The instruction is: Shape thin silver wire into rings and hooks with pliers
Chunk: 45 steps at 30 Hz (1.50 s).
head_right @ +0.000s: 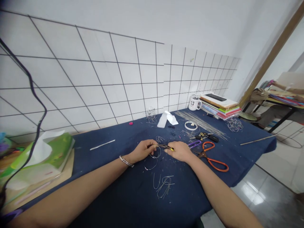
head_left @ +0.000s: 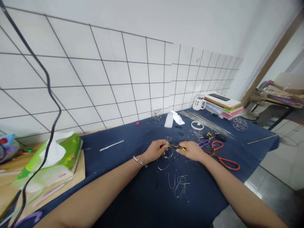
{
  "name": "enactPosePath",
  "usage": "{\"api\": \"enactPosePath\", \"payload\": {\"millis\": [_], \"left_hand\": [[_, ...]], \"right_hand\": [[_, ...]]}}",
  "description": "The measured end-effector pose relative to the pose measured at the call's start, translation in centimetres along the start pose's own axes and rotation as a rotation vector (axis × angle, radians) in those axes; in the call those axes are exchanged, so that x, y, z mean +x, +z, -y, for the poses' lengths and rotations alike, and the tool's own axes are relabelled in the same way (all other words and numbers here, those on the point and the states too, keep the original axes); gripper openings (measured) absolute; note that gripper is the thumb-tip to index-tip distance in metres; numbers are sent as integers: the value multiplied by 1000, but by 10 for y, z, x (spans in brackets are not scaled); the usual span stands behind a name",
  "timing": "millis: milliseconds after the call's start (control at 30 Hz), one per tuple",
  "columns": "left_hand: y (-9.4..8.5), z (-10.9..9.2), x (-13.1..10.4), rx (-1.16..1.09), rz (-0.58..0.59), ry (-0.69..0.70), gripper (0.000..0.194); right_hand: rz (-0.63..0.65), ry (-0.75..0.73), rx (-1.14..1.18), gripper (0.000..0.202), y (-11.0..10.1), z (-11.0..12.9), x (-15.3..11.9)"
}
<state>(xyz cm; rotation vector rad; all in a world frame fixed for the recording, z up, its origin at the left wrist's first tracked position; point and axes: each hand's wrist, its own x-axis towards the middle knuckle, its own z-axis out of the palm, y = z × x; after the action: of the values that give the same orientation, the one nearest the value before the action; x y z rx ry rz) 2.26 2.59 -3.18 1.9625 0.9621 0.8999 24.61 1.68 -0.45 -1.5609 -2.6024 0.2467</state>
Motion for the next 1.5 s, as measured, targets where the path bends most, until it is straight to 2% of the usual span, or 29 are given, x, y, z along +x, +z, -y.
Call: {"api": "enactPosePath", "payload": {"millis": [200,300,500,667,967,1300,1500], "left_hand": [[-6,-5,1,-222,45,-62,27],[-8,-9,0,-255,41,-54,31],[-9,-14,-1,-171,-110,16,34],[-9,-17,-2,-91,-163,54,36],[-3,-12,-4,59,-315,67,32],[-4,-16,-7,208,-295,155,29],[-4,-15,-6,239,-284,146,30]], "right_hand": [[-45,16,-2,34,-1,1,1],[-69,13,-27,33,-2,0,1],[-121,-27,-117,31,-2,1,-2],[-142,-42,-160,29,-3,5,-3],[-82,-97,35,27,-3,5,-2],[-71,-142,97,26,-5,11,-4],[-71,-126,65,26,-5,14,-4]]}}
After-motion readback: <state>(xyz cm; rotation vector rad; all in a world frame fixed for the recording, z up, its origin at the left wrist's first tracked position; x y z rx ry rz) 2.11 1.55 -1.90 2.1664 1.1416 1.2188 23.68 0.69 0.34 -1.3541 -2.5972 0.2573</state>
